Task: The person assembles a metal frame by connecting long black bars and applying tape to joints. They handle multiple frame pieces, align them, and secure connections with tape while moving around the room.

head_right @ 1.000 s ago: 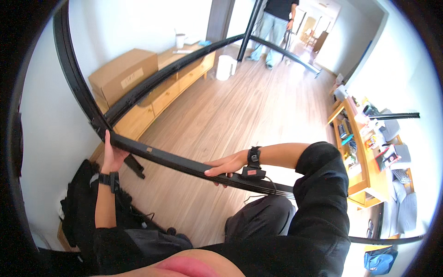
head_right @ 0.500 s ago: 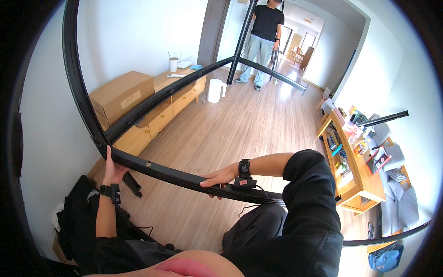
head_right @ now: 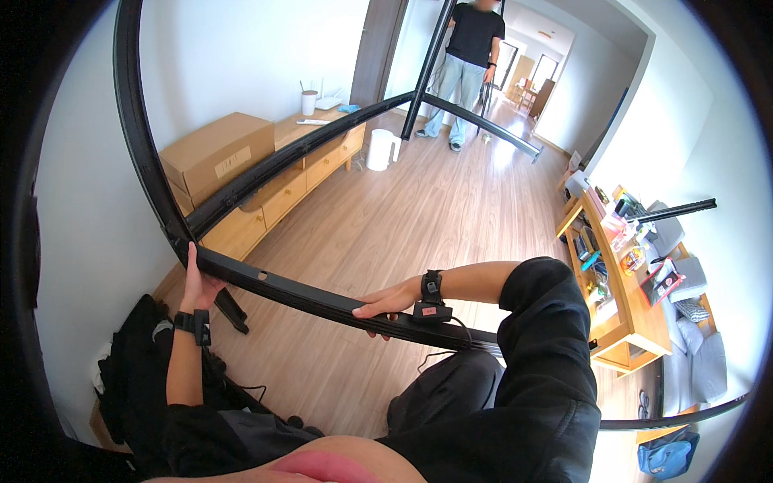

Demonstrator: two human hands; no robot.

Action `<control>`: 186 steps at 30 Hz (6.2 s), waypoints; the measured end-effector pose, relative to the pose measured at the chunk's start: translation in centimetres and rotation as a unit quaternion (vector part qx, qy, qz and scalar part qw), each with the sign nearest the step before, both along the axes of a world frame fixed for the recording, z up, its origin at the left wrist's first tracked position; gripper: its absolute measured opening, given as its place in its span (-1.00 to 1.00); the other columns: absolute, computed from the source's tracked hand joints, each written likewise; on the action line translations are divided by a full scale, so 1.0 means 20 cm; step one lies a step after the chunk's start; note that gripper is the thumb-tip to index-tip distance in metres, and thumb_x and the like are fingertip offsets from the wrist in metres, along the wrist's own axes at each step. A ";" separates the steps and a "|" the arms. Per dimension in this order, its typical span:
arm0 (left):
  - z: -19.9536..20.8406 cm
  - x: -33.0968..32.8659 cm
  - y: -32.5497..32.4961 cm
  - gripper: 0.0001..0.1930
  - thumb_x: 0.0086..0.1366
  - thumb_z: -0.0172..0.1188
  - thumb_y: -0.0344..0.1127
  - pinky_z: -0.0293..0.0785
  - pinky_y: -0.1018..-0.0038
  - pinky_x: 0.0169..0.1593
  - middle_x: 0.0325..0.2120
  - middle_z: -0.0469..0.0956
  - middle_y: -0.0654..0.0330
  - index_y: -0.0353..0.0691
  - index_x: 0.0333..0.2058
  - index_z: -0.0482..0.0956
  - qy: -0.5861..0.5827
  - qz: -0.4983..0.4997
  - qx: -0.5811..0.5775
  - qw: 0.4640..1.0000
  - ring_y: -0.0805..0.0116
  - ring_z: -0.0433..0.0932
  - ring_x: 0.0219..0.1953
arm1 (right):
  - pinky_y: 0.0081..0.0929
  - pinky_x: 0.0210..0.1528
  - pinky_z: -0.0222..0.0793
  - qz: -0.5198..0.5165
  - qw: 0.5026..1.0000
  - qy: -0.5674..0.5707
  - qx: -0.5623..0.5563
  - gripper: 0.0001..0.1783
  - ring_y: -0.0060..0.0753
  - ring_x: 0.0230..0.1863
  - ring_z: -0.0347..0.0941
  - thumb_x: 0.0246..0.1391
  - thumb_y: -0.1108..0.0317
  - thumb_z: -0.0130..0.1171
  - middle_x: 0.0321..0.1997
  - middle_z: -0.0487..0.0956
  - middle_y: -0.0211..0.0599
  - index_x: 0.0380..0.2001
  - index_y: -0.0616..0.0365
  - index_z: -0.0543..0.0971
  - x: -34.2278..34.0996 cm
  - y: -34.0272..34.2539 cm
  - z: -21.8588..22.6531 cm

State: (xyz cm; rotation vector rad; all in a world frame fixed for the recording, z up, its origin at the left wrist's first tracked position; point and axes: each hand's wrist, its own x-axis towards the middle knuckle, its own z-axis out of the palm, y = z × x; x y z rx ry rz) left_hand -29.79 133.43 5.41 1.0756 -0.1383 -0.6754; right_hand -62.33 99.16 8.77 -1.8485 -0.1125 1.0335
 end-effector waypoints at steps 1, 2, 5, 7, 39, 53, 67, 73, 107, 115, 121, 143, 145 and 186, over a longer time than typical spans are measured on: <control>0.00 0.00 0.00 -0.08 0.22 0.10 0.60 0.41 0.17 0.25 0.03 0.61 0.10 -0.20 0.14 0.49 0.000 -0.001 0.003 1.000 0.15 0.55 0.11 | -0.33 -0.11 0.57 0.000 1.000 0.001 0.000 -0.09 -0.33 -0.13 0.67 0.35 -0.50 -0.25 -0.03 0.57 -0.22 0.39 0.03 0.13 0.00 0.00 0.00; -0.01 0.01 0.00 -0.08 0.22 0.10 0.60 0.41 0.17 0.25 0.03 0.61 0.10 -0.20 0.14 0.49 -0.001 -0.004 0.004 1.000 0.15 0.55 0.11 | -0.34 -0.12 0.56 -0.002 1.000 -0.001 -0.006 -0.10 -0.34 -0.13 0.67 0.35 -0.50 -0.25 -0.03 0.57 -0.23 0.39 0.03 0.13 0.00 0.00 -0.01; -0.02 0.01 0.00 -0.09 0.20 0.11 0.61 0.41 0.17 0.24 -0.01 0.62 0.10 -0.19 0.11 0.52 -0.006 -0.001 0.009 1.000 0.15 0.56 0.09 | -0.36 -0.13 0.56 0.002 1.000 -0.010 0.003 -0.10 -0.34 -0.13 0.67 0.35 -0.50 -0.25 -0.04 0.58 -0.25 0.39 0.02 0.14 0.00 -0.01 -0.01; -0.01 0.01 -0.01 -0.11 0.17 0.13 0.63 0.42 0.16 0.21 -0.10 0.64 0.10 -0.15 0.04 0.57 -0.008 0.014 0.006 1.000 0.16 0.57 0.02 | -0.36 -0.13 0.56 -0.001 1.000 -0.006 -0.004 -0.10 -0.34 -0.13 0.67 0.35 -0.50 -0.25 -0.03 0.58 -0.24 0.38 0.02 0.15 0.00 -0.01 -0.01; 0.26 0.69 0.43 -0.05 0.39 0.35 -0.04 0.47 0.13 0.24 0.26 0.40 0.00 -0.19 0.50 -0.10 -0.388 0.065 0.112 0.913 0.17 0.48 0.21 | -0.46 -0.34 0.64 -0.111 0.994 0.001 -0.018 -0.19 -0.35 -0.36 0.67 0.34 -0.44 -0.10 -0.29 0.63 -0.20 0.03 0.21 0.42 0.03 0.23 0.29; -0.06 0.94 0.42 -0.13 0.45 0.29 -0.07 0.26 0.10 0.41 0.32 0.41 0.17 0.00 0.54 -0.07 -0.397 0.021 0.078 0.914 0.26 0.38 0.33 | -0.52 -0.40 0.60 -0.147 0.988 -0.007 -0.036 -0.18 -0.46 -0.36 0.65 0.36 -0.41 -0.11 -0.22 0.63 -0.27 0.27 0.12 0.36 0.04 0.25 0.28; -0.07 0.93 0.42 -0.10 0.44 0.31 -0.15 0.31 0.09 0.38 0.31 0.42 0.15 0.01 0.55 -0.10 -0.409 0.041 0.084 0.908 0.24 0.39 0.32 | -0.51 -0.31 0.56 -0.144 0.989 0.005 -0.034 -0.19 -0.49 -0.28 0.60 0.40 -0.33 -0.12 -0.20 0.60 -0.31 0.46 0.00 0.22 0.05 0.25 0.28; -0.01 0.85 0.37 -0.17 0.35 0.41 -0.18 0.34 0.09 0.38 0.30 0.43 0.07 0.00 0.48 0.14 -0.416 0.065 0.085 0.903 0.17 0.42 0.31 | -0.48 -0.25 0.56 -0.160 0.987 0.014 -0.034 -0.20 -0.48 -0.29 0.58 0.41 -0.31 -0.11 -0.24 0.55 -0.31 0.47 -0.01 0.21 0.03 0.25 0.28; 0.09 0.48 0.15 -0.36 0.17 0.51 -0.19 0.55 0.34 0.05 -0.07 0.58 0.17 -0.28 0.14 0.42 -0.562 0.080 0.073 0.820 0.35 0.57 -0.05 | -0.43 -0.06 0.47 -0.185 0.979 -0.086 -0.026 -0.10 -0.47 -0.16 0.49 0.31 -0.36 0.02 -0.17 0.56 -0.29 0.25 0.34 0.43 -0.19 -0.17 -0.10; 0.12 0.45 0.15 -0.43 0.16 0.50 -0.21 0.56 0.40 -0.09 -0.19 0.58 0.22 -0.25 0.08 0.46 -0.562 0.073 0.048 0.822 0.40 0.58 -0.18 | -0.42 -0.03 0.47 -0.206 0.974 -0.096 -0.020 -0.09 -0.47 -0.15 0.48 0.30 -0.34 0.07 -0.16 0.55 -0.29 0.29 0.34 0.40 -0.20 -0.16 -0.11; 0.10 0.50 0.16 -0.42 0.15 0.51 -0.21 0.56 0.40 -0.08 -0.19 0.58 0.22 -0.26 0.08 0.47 -0.557 0.067 0.068 0.825 0.41 0.58 -0.17 | -0.42 -0.07 0.46 -0.207 0.972 -0.099 -0.046 -0.03 -0.46 -0.18 0.49 0.29 -0.42 0.03 -0.20 0.54 -0.30 0.31 0.34 0.37 -0.20 -0.12 -0.10; 0.13 0.38 0.08 -0.55 0.17 0.45 -0.40 0.52 0.48 -0.41 -0.44 0.57 0.21 -0.25 -0.01 0.45 -0.449 0.055 0.108 0.885 0.46 0.55 -0.51 | -0.33 -0.28 0.41 -0.118 0.981 -0.136 -0.072 -0.30 -0.37 -0.39 0.43 0.35 -0.03 -0.04 -0.43 0.54 -0.22 0.29 0.37 0.32 -0.20 -0.21 -0.18; 0.15 0.38 0.06 -0.36 0.16 0.49 -0.36 0.57 0.43 -0.26 -0.27 0.58 0.17 -0.25 0.16 0.36 -0.451 0.038 0.115 0.884 0.39 0.59 -0.35 | -0.33 -0.30 0.41 -0.125 0.979 -0.127 -0.097 -0.24 -0.37 -0.44 0.43 0.32 -0.11 -0.04 -0.46 0.53 -0.23 0.31 0.34 0.32 -0.21 -0.21 -0.18; 0.20 -0.13 -0.25 -0.28 -0.04 0.38 0.53 0.53 0.30 -0.44 -0.68 0.55 0.20 -0.14 -0.57 0.57 -0.795 -0.164 0.387 0.438 0.09 0.62 -0.54 | -0.50 -0.15 0.46 -0.184 0.971 -0.132 -0.074 -0.17 -0.49 -0.27 0.51 0.39 -0.31 -0.05 -0.30 0.55 -0.32 0.26 0.31 0.42 -0.09 -0.01 0.02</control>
